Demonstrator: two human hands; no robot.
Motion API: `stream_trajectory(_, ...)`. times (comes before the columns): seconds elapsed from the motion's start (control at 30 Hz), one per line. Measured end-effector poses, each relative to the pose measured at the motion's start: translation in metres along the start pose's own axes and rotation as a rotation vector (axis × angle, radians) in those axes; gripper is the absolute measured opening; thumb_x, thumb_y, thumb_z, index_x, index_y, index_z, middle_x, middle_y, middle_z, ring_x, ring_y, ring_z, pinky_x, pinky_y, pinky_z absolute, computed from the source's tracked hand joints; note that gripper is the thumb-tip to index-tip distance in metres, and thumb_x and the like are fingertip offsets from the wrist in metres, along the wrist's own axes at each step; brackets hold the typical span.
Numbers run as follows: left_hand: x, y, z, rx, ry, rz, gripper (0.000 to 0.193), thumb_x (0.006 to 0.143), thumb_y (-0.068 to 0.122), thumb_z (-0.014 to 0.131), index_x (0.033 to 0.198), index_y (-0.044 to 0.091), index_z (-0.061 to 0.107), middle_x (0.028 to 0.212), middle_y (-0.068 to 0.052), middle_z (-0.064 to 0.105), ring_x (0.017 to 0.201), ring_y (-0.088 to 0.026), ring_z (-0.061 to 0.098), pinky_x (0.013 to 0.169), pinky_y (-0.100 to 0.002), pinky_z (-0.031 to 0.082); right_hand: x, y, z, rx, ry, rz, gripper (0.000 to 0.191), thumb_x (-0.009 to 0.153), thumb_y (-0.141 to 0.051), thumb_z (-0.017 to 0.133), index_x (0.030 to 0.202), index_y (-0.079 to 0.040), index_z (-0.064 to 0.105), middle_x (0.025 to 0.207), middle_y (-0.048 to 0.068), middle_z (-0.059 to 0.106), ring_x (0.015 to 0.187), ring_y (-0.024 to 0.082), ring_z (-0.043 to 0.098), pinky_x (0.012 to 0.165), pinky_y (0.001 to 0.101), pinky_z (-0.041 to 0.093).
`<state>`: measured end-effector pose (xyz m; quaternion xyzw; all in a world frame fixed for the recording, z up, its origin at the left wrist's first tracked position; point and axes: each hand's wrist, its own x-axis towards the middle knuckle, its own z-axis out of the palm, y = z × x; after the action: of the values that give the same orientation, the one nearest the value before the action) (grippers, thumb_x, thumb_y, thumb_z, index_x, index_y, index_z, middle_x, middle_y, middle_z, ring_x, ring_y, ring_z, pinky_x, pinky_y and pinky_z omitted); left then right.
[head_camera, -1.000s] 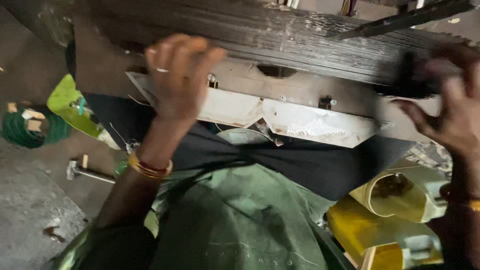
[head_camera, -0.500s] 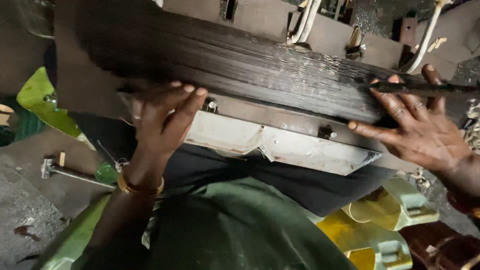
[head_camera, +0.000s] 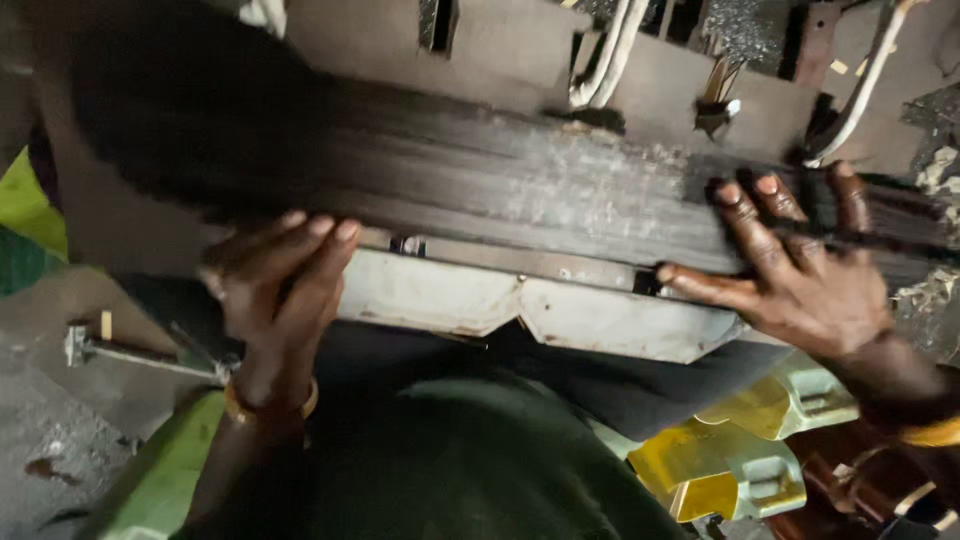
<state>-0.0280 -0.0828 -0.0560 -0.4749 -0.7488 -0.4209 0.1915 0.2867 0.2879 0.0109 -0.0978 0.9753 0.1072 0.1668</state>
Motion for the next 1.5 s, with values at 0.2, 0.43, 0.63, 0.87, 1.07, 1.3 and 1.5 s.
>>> stream_trajectory(0.2, -0.014, 0.002, -0.014, 0.106, -0.157, 0.045, 0.028, 0.083, -0.002, 0.087, 0.105, 0.011, 0.076, 0.111, -0.006, 0.062, 0.106, -0.024, 0.056, 0.090, -0.035, 0.056, 0.013, 0.002, 0.011, -0.143, 0.327, -0.069, 0.062, 0.106, -0.063, 0.045, 0.163, -0.054, 0.023, 0.173, 0.019, 0.020, 0.161, 0.038, 0.020, 0.124, 0.0689, 0.014)
stream_trajectory(0.43, -0.025, -0.012, 0.004, 0.022, -0.098, -0.105, 0.025, 0.093, 0.001, 0.088, 0.112, 0.012, 0.076, 0.112, -0.001, 0.066, 0.100, -0.017, 0.061, 0.081, -0.031, 0.052, 0.023, 0.000, -0.012, -0.306, 0.176, -0.028, 0.063, 0.101, -0.051, 0.053, 0.159, -0.059, 0.027, 0.169, 0.023, 0.031, 0.154, 0.039, 0.030, 0.122, 0.0617, 0.025)
stream_trajectory(0.63, -0.012, -0.018, 0.020, 0.022, 0.048, 0.154, 0.030, 0.102, -0.007, 0.079, 0.128, 0.006, 0.070, 0.120, -0.010, 0.063, 0.108, -0.026, 0.060, 0.098, -0.040, 0.057, 0.025, -0.021, -0.026, -0.434, 0.167, 0.100, 0.060, 0.107, -0.048, 0.057, 0.162, -0.052, 0.034, 0.172, 0.020, 0.040, 0.151, 0.036, 0.051, 0.111, 0.0615, 0.040)
stream_trajectory(0.87, -0.010, 0.014, 0.004, 0.122, 0.014, 0.082, 0.036, 0.103, -0.003, 0.069, 0.137, 0.006, 0.063, 0.132, -0.013, 0.055, 0.133, -0.032, 0.054, 0.113, -0.045, 0.048, 0.022, -0.040, -0.033, -0.293, 0.322, 0.206, 0.065, 0.109, -0.038, 0.073, 0.166, -0.044, 0.043, 0.169, 0.022, 0.046, 0.148, 0.036, 0.052, 0.126, 0.0597, 0.033)
stream_trajectory(1.07, -0.014, 0.024, -0.005, 0.138, -0.065, -0.004, 0.054, 0.097, -0.008, 0.064, 0.148, 0.011, 0.061, 0.145, -0.015, 0.048, 0.145, -0.035, 0.045, 0.126, -0.047, 0.041, 0.023, -0.070, -0.012, -0.124, 0.376, 0.488, 0.053, 0.104, -0.035, 0.070, 0.153, -0.029, 0.048, 0.165, 0.026, 0.038, 0.157, 0.038, 0.037, 0.131, 0.0585, 0.017)
stream_trajectory(1.3, -0.019, 0.010, -0.002, 0.109, -0.076, -0.013, 0.061, 0.098, -0.006, 0.063, 0.153, 0.018, 0.054, 0.149, -0.014, 0.046, 0.150, -0.034, 0.040, 0.128, -0.048, 0.039, 0.014, -0.112, 0.002, 0.091, 0.653, 0.579, 0.047, 0.109, -0.014, 0.064, 0.154, -0.008, 0.051, 0.167, 0.027, 0.036, 0.158, 0.041, 0.034, 0.130, 0.0596, 0.019)
stream_trajectory(1.5, -0.025, 0.000, -0.002, 0.167, -0.081, 0.001, 0.068, 0.101, -0.005, 0.062, 0.159, 0.026, 0.046, 0.155, -0.010, 0.041, 0.150, -0.029, 0.041, 0.129, -0.045, 0.040, 0.025, -0.135, 0.017, 0.177, 0.807, 0.670, 0.049, 0.112, -0.008, 0.053, 0.160, -0.002, 0.048, 0.148, 0.030, 0.038, 0.137, 0.043, 0.044, 0.117, 0.0621, 0.039)
